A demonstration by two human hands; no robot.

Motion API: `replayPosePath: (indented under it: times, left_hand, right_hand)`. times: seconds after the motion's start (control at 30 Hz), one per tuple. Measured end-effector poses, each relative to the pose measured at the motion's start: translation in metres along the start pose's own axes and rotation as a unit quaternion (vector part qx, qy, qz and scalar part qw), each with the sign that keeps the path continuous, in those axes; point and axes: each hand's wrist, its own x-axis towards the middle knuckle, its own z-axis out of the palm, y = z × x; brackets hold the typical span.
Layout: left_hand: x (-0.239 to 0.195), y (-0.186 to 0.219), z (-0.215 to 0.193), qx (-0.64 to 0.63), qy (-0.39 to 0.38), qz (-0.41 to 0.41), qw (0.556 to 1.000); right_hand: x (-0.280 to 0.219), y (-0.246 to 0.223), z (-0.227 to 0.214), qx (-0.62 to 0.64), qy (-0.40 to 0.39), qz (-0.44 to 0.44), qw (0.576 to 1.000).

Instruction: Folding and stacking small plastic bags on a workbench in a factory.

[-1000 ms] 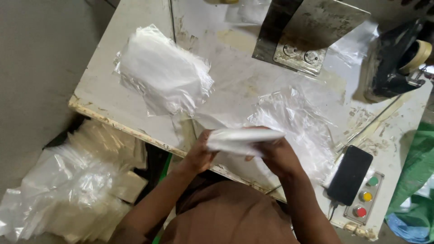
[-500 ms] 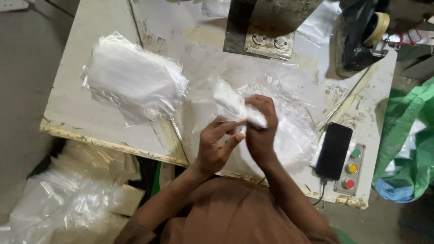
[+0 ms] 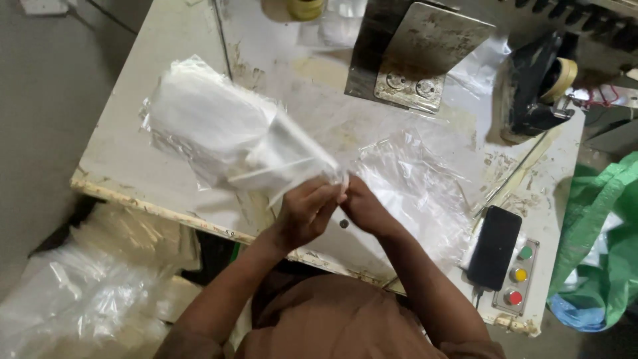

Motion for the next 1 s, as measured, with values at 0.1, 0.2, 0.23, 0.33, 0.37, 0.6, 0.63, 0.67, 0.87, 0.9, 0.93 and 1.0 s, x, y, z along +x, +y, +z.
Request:
replayPosePath:
  times: [0.1,0.2,0.23,0.33,0.37,0.6,0.63,0.67,0.87,0.9,0.93,1.0]
  left_hand:
    - [0.012,-0.022,-0.005,-0.093,0.029,-0.117,0.988]
    - [0.030,-0.033,-0.029,-0.181,0.096,-0.219,0.954]
    - [0.033,-0.054,-0.039,-0.181,0.094,-0.216,0.955]
    - [0.029,-0.085,-0.051,-0.050,0.080,-0.312,0.945]
    - [0.030,-0.081,-0.051,0.146,0.100,-0.199,0.964]
    - [0.076,-0.168,-0.001,0.429,-0.265,-0.070,0.861]
    - [0.081,-0.165,-0.001,0.426,-0.266,-0.055,0.863]
    - [0.079,-0.160,-0.001,0.421,-0.277,-0.070,0.861]
    - [0.095,-0.121,-0.013,0.366,-0.351,-0.167,0.846]
    - [0.098,-0.113,-0.012,0.325,-0.359,-0.188,0.855]
    - [0.092,-0.106,-0.009,0.315,-0.372,-0.179,0.855]
    - [0.089,-0.092,-0.009,0.272,-0.117,0.022,0.955]
  right_hand:
    - [0.015,0.017,-0.017,0.018,0.135,0.058,0.989]
    - [0.075,0.049,-0.025,0.195,0.252,0.099,0.943]
    - [0.090,0.067,-0.038,0.196,0.253,0.095,0.943]
    - [0.107,0.106,-0.063,-0.015,0.266,0.154,0.951]
    - [0.109,0.110,-0.059,-0.038,0.268,0.148,0.951]
    - [0.119,0.069,-0.052,0.134,0.206,0.201,0.948]
    - [0.114,0.056,-0.062,0.132,0.218,0.191,0.948]
    - [0.101,0.045,-0.068,0.126,0.185,0.214,0.951]
    - [-0.012,-0.054,-0.143,-0.147,0.226,0.120,0.955]
    - [-0.041,-0.060,-0.168,-0.196,0.224,0.075,0.952]
    - [-0.056,-0.067,-0.175,-0.198,0.240,0.084,0.947]
    - [-0.081,-0.081,-0.190,-0.275,0.219,0.186,0.917]
